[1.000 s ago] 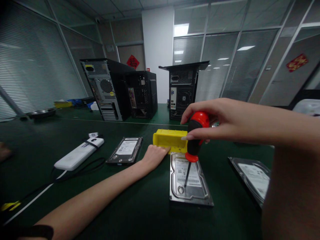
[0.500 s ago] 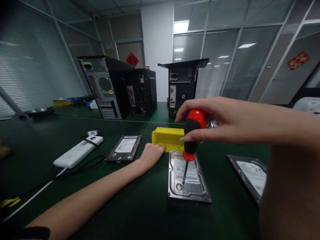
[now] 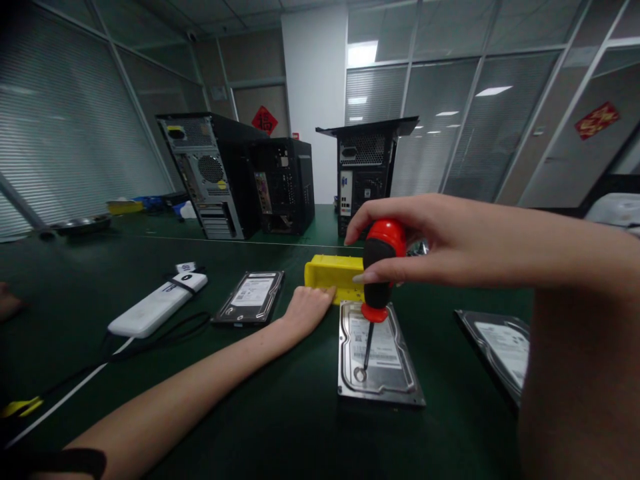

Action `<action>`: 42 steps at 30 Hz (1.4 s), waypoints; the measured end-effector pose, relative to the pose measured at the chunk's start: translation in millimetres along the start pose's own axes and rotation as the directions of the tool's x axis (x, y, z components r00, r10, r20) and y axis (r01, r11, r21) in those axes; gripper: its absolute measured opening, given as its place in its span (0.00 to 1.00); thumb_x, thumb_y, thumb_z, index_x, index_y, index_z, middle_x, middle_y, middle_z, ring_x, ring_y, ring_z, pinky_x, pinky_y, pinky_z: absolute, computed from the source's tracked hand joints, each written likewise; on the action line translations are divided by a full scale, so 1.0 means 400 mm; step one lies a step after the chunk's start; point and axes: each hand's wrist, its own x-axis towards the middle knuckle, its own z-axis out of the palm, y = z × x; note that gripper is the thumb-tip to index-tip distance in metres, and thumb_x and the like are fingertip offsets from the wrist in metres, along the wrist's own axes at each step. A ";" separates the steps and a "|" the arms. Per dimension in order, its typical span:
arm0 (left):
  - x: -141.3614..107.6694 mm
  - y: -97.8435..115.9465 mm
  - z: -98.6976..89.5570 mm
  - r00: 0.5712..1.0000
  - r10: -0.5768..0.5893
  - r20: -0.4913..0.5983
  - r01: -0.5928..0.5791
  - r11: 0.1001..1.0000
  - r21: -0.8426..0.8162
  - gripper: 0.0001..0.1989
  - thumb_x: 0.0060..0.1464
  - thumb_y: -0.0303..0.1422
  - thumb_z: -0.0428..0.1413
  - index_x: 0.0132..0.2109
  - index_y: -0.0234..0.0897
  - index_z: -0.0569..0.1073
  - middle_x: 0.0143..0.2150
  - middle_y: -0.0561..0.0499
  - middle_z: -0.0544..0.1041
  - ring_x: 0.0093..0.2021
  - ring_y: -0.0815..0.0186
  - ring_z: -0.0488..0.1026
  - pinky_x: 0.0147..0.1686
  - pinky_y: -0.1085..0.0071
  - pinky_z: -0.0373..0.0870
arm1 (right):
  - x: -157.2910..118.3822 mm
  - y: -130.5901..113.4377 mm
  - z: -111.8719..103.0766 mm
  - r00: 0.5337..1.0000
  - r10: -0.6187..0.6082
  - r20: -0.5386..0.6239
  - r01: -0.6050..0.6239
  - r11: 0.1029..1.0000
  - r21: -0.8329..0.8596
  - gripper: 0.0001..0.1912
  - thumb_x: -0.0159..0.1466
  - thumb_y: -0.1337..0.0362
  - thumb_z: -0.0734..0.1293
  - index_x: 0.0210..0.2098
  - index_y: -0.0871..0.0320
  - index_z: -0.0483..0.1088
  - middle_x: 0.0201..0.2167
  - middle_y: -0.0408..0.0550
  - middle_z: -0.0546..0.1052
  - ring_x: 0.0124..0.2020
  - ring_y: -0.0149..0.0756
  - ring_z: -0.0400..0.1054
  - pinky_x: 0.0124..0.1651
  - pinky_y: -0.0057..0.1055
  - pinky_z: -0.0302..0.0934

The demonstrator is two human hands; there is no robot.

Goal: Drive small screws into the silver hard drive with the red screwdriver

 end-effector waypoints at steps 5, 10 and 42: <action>-0.002 -0.002 -0.002 1.000 0.000 0.002 0.000 1.000 -0.007 0.10 0.58 0.23 0.47 0.40 0.29 0.73 0.34 0.40 0.78 0.35 0.56 0.77 0.29 0.67 0.68 | -0.010 0.010 -0.006 0.999 -0.047 -0.011 0.048 0.997 0.053 0.27 0.59 0.51 0.64 0.56 0.48 0.60 0.48 0.42 0.68 0.42 0.32 0.67 0.37 0.21 0.67; -0.012 0.000 -0.008 1.000 0.020 -0.015 -0.020 1.000 -0.013 0.10 0.58 0.23 0.47 0.39 0.30 0.73 0.35 0.41 0.78 0.35 0.56 0.77 0.30 0.66 0.69 | -0.015 0.003 -0.006 0.998 -0.047 0.028 0.046 0.999 0.029 0.28 0.60 0.51 0.64 0.58 0.44 0.56 0.51 0.40 0.66 0.44 0.32 0.66 0.36 0.21 0.67; -0.034 -0.033 -0.005 0.999 -0.049 0.011 0.049 0.999 0.014 0.12 0.60 0.24 0.46 0.49 0.32 0.68 0.39 0.40 0.77 0.38 0.56 0.77 0.32 0.67 0.70 | 0.005 -0.010 0.012 0.994 -0.108 -0.023 0.108 0.994 0.012 0.25 0.59 0.43 0.61 0.52 0.47 0.65 0.42 0.38 0.72 0.37 0.33 0.69 0.30 0.25 0.68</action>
